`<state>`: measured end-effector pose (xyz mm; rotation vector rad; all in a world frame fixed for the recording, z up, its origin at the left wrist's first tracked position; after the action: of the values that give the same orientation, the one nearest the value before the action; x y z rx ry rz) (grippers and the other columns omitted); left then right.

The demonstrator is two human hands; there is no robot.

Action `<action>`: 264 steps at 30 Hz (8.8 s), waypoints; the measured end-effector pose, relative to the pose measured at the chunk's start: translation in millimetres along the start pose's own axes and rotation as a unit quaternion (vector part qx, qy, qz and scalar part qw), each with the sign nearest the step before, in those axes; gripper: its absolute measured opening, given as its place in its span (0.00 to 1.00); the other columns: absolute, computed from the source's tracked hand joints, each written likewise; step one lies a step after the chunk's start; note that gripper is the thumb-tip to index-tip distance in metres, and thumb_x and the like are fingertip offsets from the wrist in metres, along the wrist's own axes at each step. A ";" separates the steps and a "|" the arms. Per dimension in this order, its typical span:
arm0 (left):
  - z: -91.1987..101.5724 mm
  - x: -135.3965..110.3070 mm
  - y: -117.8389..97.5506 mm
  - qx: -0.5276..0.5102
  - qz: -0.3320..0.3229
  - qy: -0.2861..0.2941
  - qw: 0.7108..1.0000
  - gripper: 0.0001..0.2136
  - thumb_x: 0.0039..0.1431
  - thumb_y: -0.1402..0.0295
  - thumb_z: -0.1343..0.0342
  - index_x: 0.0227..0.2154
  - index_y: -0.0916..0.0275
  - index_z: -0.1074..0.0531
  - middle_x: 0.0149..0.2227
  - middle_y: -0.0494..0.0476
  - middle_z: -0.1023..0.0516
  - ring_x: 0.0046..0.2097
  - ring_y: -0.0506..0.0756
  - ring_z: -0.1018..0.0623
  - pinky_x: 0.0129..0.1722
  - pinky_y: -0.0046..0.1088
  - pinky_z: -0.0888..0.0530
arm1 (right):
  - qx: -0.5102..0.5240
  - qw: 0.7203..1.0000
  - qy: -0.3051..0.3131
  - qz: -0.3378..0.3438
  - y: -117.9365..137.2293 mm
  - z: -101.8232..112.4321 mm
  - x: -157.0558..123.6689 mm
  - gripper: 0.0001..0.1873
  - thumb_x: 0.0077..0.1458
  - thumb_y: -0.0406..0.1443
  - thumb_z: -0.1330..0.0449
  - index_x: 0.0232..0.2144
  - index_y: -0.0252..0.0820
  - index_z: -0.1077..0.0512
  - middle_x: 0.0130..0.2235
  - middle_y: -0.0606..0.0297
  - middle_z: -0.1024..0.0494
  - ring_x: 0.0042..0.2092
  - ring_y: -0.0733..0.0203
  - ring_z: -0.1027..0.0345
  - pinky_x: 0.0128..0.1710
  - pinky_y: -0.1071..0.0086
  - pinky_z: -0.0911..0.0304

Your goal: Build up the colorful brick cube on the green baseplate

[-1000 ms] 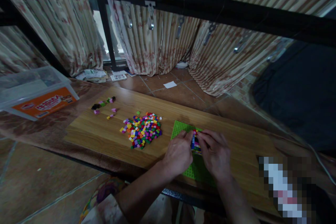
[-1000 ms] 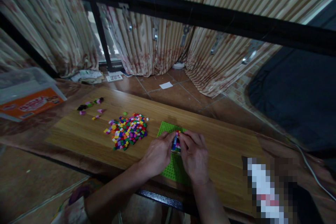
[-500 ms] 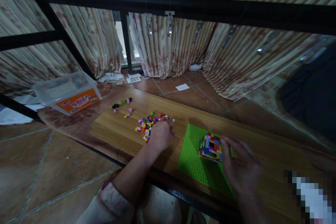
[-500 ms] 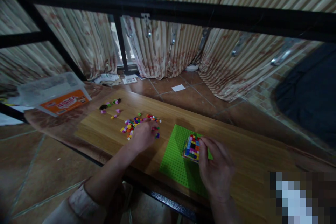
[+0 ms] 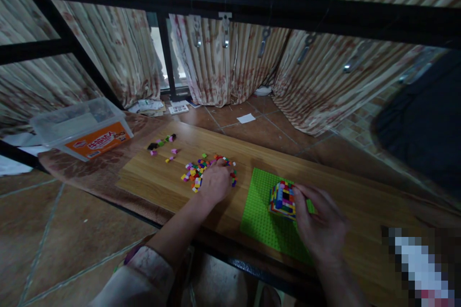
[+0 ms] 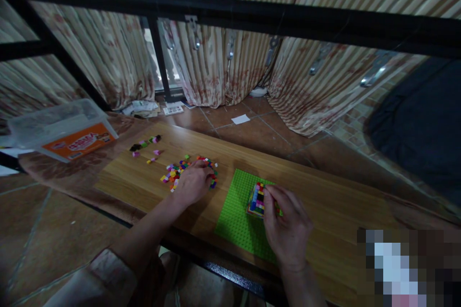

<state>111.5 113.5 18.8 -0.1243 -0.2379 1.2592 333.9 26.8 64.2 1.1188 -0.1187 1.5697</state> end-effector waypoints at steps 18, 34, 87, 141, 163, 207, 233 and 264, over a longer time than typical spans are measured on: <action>4.8 -10.9 -65.4 -0.698 0.051 0.091 0.709 0.09 0.56 0.63 0.43 0.30 0.65 0.25 0.23 0.49 0.31 0.27 0.47 0.34 0.29 0.23 0.37 | 0.186 0.969 0.073 -0.144 15.4 -12.8 5.6 0.11 0.56 0.40 0.40 0.42 0.48 0.24 0.44 0.63 0.23 0.45 0.59 0.29 0.45 0.64 0.33; -9.1 -8.3 -89.0 -0.733 0.180 0.035 0.655 0.07 0.48 0.70 0.38 0.31 0.66 0.24 0.27 0.53 0.23 0.25 0.47 0.30 0.25 0.21 0.35 | 0.144 0.972 -0.030 -0.186 -37.1 23.7 12.3 0.07 0.54 0.39 0.38 0.34 0.44 0.22 0.36 0.62 0.21 0.38 0.59 0.27 0.39 0.64 0.32; 18.8 1.2 -30.7 -0.510 0.124 -0.153 0.837 0.13 0.56 0.74 0.48 0.43 0.63 0.24 0.42 0.60 0.21 0.44 0.57 0.24 0.49 0.33 0.29 | 0.172 0.960 -0.105 -0.193 -18.5 10.0 10.0 0.09 0.51 0.40 0.36 0.32 0.42 0.22 0.33 0.63 0.21 0.35 0.59 0.27 0.38 0.63 0.32; 2.2 -3.6 -45.3 -0.476 0.023 -0.001 0.879 0.13 0.59 0.67 0.50 0.41 0.64 0.23 0.35 0.56 0.20 0.33 0.53 0.23 0.36 0.28 0.28 | 0.047 0.972 0.092 -0.211 -44.9 19.2 32.3 0.13 0.52 0.44 0.38 0.34 0.42 0.22 0.34 0.60 0.19 0.36 0.55 0.25 0.37 0.63 0.32; -14.6 -13.7 -96.3 -0.391 -0.036 0.051 0.918 0.18 0.62 0.68 0.51 0.54 0.58 0.32 0.53 0.58 0.27 0.47 0.56 0.23 0.48 0.33 0.26 | 0.000 0.983 0.149 -0.107 -39.9 -1.5 15.6 0.08 0.55 0.39 0.41 0.30 0.45 0.22 0.34 0.63 0.25 0.35 0.60 0.30 0.36 0.67 0.36; 36.9 2.0 28.0 -0.567 0.184 -0.233 0.768 0.13 0.53 0.65 0.43 0.39 0.66 0.23 0.33 0.55 0.21 0.31 0.51 0.25 0.32 0.24 0.29 | 0.187 0.964 0.180 -0.052 64.6 -41.7 2.6 0.08 0.59 0.33 0.45 0.35 0.46 0.25 0.34 0.65 0.22 0.36 0.61 0.28 0.37 0.69 0.34; 21.1 -10.4 3.0 -0.478 0.046 0.042 0.876 0.14 0.56 0.60 0.46 0.23 0.63 0.25 0.21 0.51 0.27 0.25 0.50 0.30 0.24 0.23 0.35 | 0.103 0.965 0.211 -0.116 60.2 -104.9 -7.9 0.08 0.60 0.35 0.47 0.35 0.44 0.28 0.35 0.61 0.23 0.36 0.58 0.29 0.38 0.66 0.36; -12.1 -10.5 -57.0 -0.752 0.217 0.125 0.609 0.12 0.46 0.63 0.34 0.25 0.67 0.27 0.25 0.52 0.26 0.24 0.45 0.30 0.23 0.20 0.36 | 0.119 0.961 0.061 -0.243 -56.4 24.7 17.6 0.14 0.51 0.45 0.38 0.33 0.42 0.21 0.35 0.59 0.19 0.37 0.55 0.26 0.38 0.62 0.31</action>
<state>164.2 86.6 18.5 -1.9209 -1.0365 1.1529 395.6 43.9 63.0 1.1264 0.4109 1.2212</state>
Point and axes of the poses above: each hand's wrist, its own x-axis towards the middle knuckle, its own z-axis out of the back of the hand, y = z × x, the point moved 6 cm from there along x, towards the middle knuckle
